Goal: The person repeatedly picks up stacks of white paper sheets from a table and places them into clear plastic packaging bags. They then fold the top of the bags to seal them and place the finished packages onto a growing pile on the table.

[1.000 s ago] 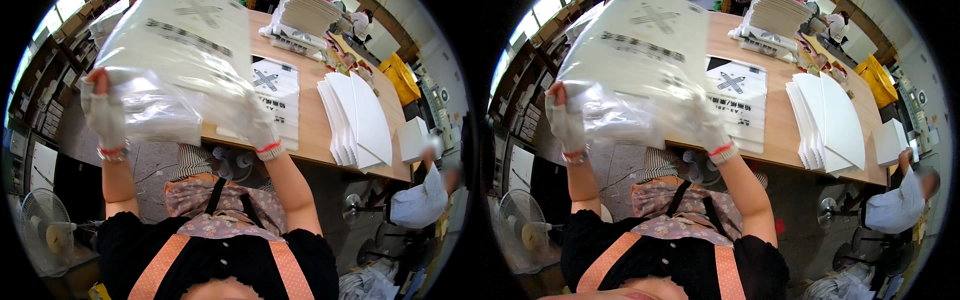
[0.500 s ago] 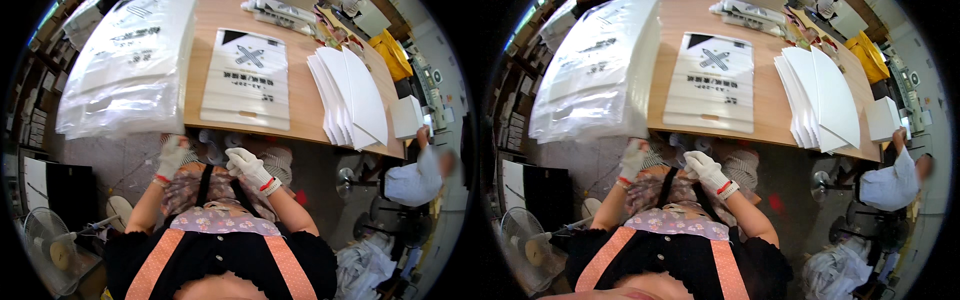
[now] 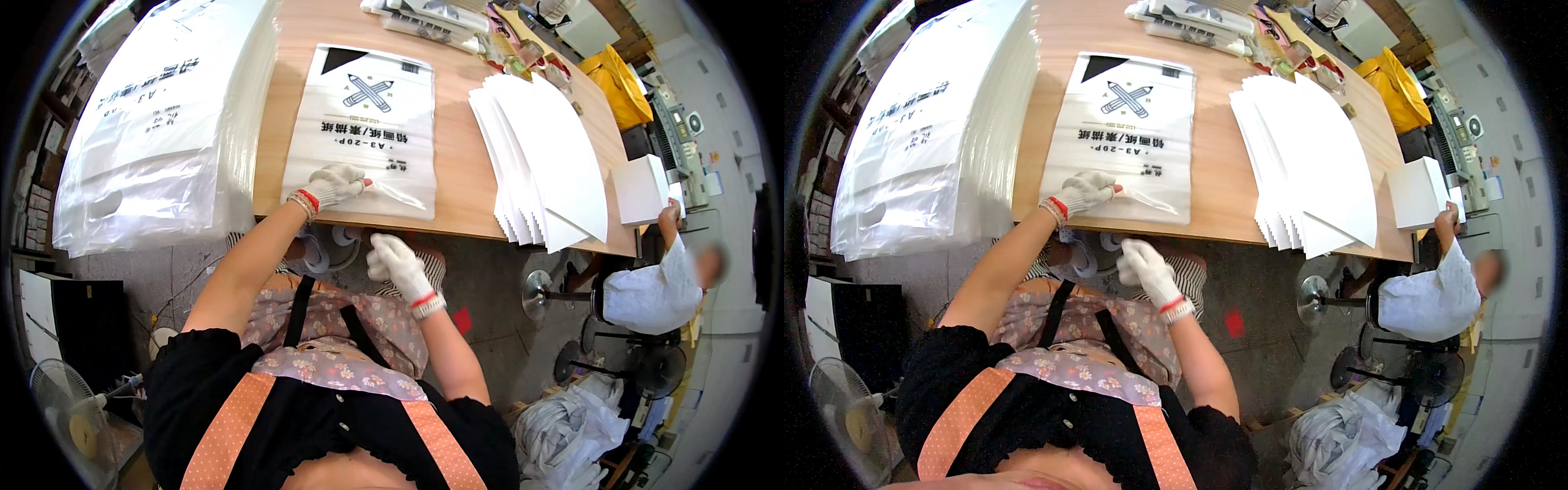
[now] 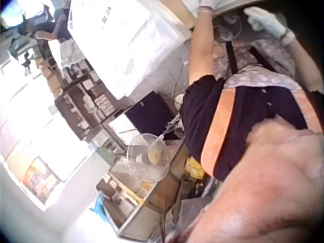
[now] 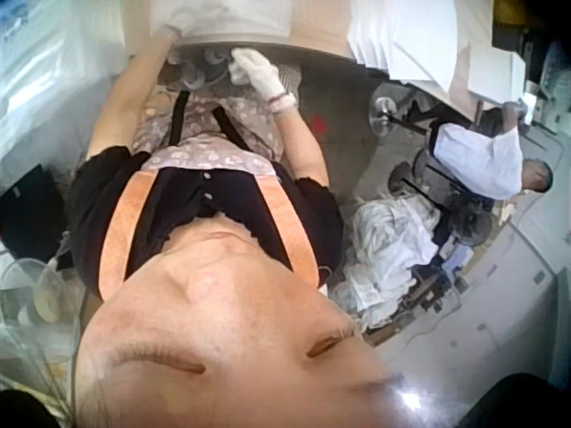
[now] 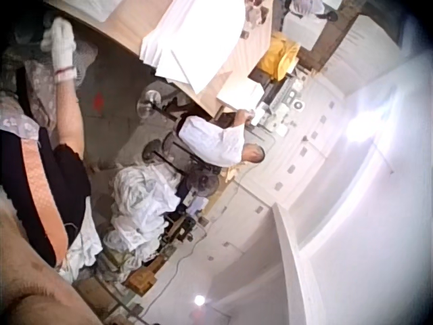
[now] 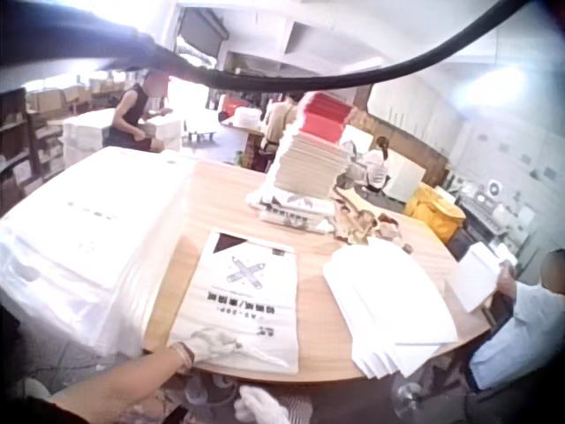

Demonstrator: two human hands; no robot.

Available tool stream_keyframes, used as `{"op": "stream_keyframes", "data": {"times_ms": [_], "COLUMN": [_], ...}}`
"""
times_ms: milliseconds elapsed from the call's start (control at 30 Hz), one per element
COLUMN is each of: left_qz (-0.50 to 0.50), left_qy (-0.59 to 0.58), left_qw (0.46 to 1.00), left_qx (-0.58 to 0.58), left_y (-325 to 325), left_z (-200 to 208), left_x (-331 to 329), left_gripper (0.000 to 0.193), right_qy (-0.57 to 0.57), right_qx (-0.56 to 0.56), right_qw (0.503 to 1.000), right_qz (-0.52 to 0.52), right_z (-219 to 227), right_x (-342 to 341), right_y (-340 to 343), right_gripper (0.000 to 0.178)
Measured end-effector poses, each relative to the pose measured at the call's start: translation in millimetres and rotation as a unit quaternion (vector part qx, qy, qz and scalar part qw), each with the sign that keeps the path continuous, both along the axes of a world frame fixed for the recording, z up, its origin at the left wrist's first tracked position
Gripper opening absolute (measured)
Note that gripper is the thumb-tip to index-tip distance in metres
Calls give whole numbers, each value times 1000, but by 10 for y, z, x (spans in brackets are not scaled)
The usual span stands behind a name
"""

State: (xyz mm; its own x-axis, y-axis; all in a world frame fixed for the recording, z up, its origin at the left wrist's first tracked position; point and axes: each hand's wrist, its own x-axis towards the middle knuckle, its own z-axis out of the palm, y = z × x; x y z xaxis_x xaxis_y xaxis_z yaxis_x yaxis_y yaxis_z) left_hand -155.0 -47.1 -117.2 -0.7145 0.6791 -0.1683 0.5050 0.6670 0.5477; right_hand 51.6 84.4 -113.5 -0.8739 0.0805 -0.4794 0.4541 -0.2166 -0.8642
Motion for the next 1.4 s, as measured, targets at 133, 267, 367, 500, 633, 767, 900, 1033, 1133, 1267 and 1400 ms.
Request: {"op": "stream_keyframes", "data": {"times_ms": [133, 267, 367, 500, 633, 767, 900, 1033, 1133, 1267, 1400], "left_qz": [-38, 60, 251, 244, 151, 69, 53, 87, 87, 16, -82], "left_qy": [11, -14, -333, -259, -334, -144, 82, 284, 309, 137, -30], "left_qw": [999, 947, 762, 855, 810, 901, 942, 892, 851, 843, 884], "left_qx": [1, 316, 496, 377, 457, 403, 321, 341, 415, 520, 459], "left_y": [77, -55, 11, 256, 382, 298, 225, -111, -171, -129, 117], "left_z": [126, -194, 111, 617, 1133, 1684, 1469, 1396, 1548, 1484, 1592], "left_x": [-27, -535, -829, -587, -368, -207, -50, 99, 331, 565, 1118], "left_gripper": [44, 29, 16, 17, 29, 34, 39, 40, 37, 33, 18], "right_qy": [108, 146, 160, 465, 255, 121, 226, 325, 197, 103, 71], "right_qx": [-185, 297, 621, 490, 555, 712, 401, 499, 842, 785, 778], "right_qw": [967, 942, 765, 719, 785, 680, 871, 803, 476, 591, 575], "right_qz": [-139, -60, -66, -165, 101, 125, 171, -26, -159, -154, -244], "right_z": [-42, -6, -74, 384, 328, 253, 293, 1164, 1457, 1392, 1396], "right_x": [-924, -1237, -916, -1086, -1644, -1365, -800, -86, 127, 150, 24], "right_y": [-38, 177, 414, 108, 97, -135, 211, 1146, 2159, 2909, 3039], "right_gripper": [30, 32, 39, 36, 38, 48, 47, 39, 74, 62, 35]}}
